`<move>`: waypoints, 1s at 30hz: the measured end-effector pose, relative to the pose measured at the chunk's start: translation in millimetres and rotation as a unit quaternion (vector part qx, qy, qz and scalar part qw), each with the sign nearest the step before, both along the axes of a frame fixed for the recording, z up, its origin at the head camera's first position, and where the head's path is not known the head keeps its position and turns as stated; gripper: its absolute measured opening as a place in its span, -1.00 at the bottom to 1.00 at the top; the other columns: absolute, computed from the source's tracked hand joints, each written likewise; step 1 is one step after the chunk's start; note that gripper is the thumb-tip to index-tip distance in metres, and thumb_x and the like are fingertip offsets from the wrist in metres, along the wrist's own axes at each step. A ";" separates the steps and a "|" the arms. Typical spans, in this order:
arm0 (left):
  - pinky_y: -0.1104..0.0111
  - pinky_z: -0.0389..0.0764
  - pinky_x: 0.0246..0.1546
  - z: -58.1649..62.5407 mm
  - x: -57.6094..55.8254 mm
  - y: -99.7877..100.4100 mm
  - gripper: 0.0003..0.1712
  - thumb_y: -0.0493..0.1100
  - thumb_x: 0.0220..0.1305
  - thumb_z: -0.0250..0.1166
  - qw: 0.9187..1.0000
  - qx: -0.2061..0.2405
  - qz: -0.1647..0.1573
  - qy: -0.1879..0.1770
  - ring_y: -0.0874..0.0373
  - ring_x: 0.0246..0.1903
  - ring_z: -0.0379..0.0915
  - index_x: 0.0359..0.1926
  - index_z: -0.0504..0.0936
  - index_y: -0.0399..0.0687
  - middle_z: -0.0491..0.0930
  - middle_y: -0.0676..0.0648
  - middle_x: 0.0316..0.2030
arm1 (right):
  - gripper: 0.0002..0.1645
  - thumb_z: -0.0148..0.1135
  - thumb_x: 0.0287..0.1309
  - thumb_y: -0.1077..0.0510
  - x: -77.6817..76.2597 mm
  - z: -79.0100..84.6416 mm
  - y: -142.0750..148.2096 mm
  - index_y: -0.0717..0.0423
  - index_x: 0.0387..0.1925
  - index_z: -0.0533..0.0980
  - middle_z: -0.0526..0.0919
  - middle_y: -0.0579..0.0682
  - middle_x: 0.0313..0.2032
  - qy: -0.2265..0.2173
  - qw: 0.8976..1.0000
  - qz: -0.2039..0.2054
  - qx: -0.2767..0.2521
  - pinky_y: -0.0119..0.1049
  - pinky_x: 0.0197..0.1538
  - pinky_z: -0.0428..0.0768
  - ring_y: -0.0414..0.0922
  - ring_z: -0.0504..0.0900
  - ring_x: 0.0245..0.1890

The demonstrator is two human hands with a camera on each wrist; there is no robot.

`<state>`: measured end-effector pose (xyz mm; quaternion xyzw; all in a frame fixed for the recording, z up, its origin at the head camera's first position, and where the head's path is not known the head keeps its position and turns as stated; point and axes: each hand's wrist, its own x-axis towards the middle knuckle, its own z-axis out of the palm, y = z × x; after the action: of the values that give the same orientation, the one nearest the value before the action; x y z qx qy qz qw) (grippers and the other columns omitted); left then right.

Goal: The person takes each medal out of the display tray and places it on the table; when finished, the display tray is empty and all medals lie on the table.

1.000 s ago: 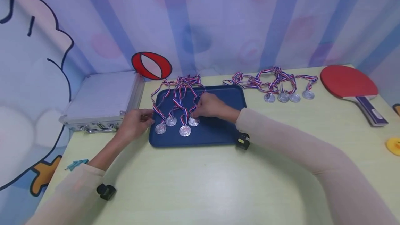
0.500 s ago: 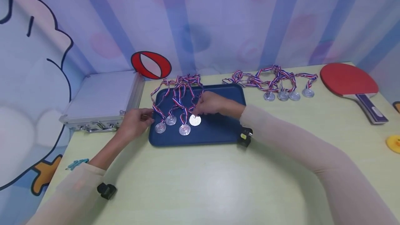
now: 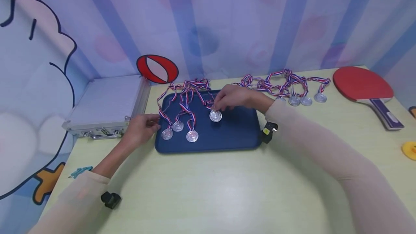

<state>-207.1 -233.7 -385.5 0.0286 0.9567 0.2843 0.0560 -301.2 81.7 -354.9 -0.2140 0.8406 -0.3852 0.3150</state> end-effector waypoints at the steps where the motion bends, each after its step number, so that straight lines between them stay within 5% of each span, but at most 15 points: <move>1: 0.14 0.61 -0.08 0.0 -0.2 -0.3 -0.54 -0.30 0.22 0.19 1.000 0.000 0.000 0.001 -0.08 -0.10 0.57 0.16 0.47 -0.27 0.60 -0.27 -0.05 | -0.78 0.18 0.17 0.06 -2.4 2.9 3.7 0.09 -0.25 0.63 0.56 -0.07 -0.38 0.002 1.000 0.001 -0.005 -0.23 -0.27 0.45 -0.08 0.46 -0.36; 10: 0.14 0.61 -0.09 -0.7 0.0 -2.2 -0.55 -0.31 0.21 0.19 1.000 0.003 0.004 0.005 -0.09 -0.09 0.58 0.15 0.47 -0.27 0.59 -0.27 -0.04 | -0.74 0.13 0.23 0.05 -27.2 18.0 40.1 0.15 -0.23 0.58 0.39 -0.10 -0.54 0.002 0.999 -0.035 -0.028 -0.23 -0.37 0.28 -0.15 0.24 -0.54; 17: 0.15 0.61 -0.09 -0.6 0.3 -2.7 -0.55 -0.31 0.22 0.19 1.000 0.005 0.004 -0.001 -0.09 -0.08 0.57 0.16 0.47 -0.26 0.58 -0.27 -0.02 | -0.69 0.04 0.29 0.07 -44.7 30.3 74.7 0.20 -0.11 0.55 0.50 -0.09 -0.35 0.026 0.992 -0.097 -0.074 -0.32 -0.25 0.45 -0.13 0.42 -0.32; 30: 0.15 0.62 -0.12 1.1 1.4 -5.3 -0.55 -0.31 0.22 0.18 1.000 0.004 0.000 0.001 -0.09 -0.09 0.57 0.15 0.48 -0.25 0.60 -0.27 -0.06 | -0.47 0.00 0.27 -0.16 -49.9 53.3 126.6 0.13 0.07 0.41 0.44 -0.09 -0.07 0.069 0.982 -0.168 -0.045 -0.25 0.10 0.43 -0.13 0.41 -0.02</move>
<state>-205.6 -239.0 -384.4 0.0291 0.9556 0.2882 0.0545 -351.1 208.2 -301.5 -0.1098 0.8664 -0.4539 0.1770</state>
